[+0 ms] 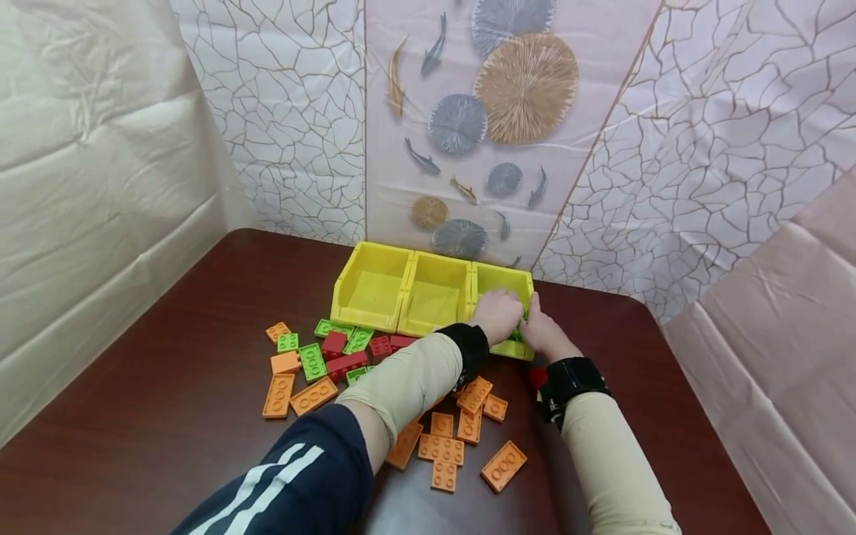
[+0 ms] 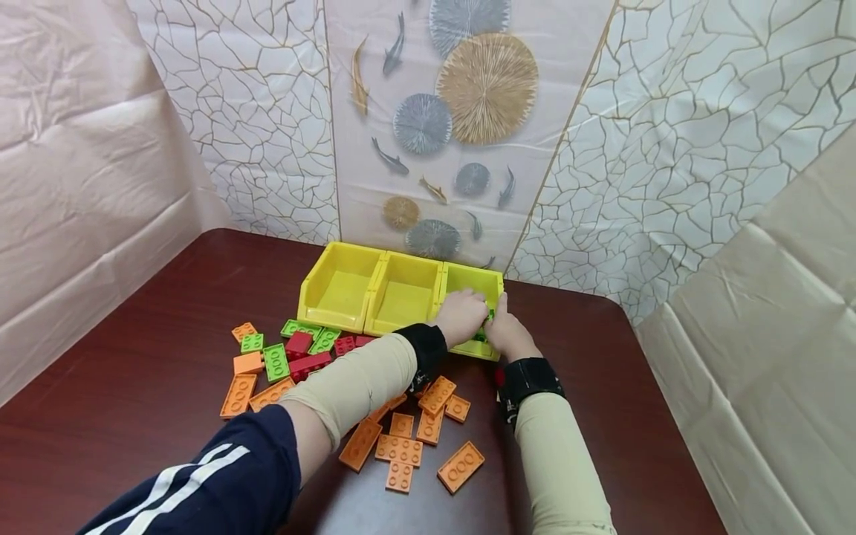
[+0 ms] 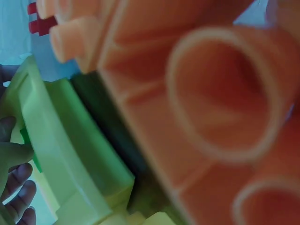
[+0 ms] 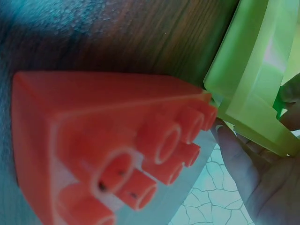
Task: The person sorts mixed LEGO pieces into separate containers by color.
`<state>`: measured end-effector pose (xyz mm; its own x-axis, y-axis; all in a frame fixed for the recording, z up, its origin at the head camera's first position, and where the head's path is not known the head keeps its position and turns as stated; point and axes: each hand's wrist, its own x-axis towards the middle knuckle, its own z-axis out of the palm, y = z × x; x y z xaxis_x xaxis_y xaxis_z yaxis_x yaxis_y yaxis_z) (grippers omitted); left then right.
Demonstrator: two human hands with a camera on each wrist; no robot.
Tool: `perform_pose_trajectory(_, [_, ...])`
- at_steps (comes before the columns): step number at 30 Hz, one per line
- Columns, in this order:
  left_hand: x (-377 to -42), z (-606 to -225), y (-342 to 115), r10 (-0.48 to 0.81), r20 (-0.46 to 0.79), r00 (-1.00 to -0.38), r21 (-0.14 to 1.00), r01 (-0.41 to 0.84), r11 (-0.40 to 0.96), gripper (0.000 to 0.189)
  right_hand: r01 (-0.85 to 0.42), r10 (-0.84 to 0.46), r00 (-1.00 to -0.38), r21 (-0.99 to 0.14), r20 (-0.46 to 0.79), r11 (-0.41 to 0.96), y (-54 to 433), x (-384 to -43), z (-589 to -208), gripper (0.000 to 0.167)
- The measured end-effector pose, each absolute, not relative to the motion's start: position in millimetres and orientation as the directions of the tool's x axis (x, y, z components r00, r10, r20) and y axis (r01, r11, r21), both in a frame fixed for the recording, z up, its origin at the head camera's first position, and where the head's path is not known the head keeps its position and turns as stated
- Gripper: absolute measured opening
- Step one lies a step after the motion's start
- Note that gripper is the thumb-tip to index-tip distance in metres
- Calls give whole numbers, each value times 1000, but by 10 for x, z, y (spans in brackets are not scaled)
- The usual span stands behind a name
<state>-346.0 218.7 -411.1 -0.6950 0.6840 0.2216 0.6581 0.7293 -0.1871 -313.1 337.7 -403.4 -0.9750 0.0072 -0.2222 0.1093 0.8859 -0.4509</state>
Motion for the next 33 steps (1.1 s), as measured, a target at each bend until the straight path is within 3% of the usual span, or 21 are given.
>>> perform_pose_trajectory(14, [-3492, -4353, 2114, 640, 145, -755, -151, 622, 768, 21, 100, -3, -974, -442, -227, 892, 3220, -3103, -4143, 69])
perform_pose_trajectory(21, [-3477, -4291, 2064, 652, 88, -753, -180, 632, 754, 23, 104, -1, -975, -457, -223, 883, 3192, -3114, -4138, 70])
perform_pose_trajectory(27, [-3438, -4165, 1924, 720, 115, -684, -190, 696, 692, 21, 143, 23, -967, -469, -252, 872, 3220, -3125, -4113, 72])
perform_pose_trajectory(33, [-3237, -3764, 1544, 823, 181, -539, -204, 798, 567, 22, 148, 41, -969, -433, -245, 889, 3352, -3143, -4046, 72])
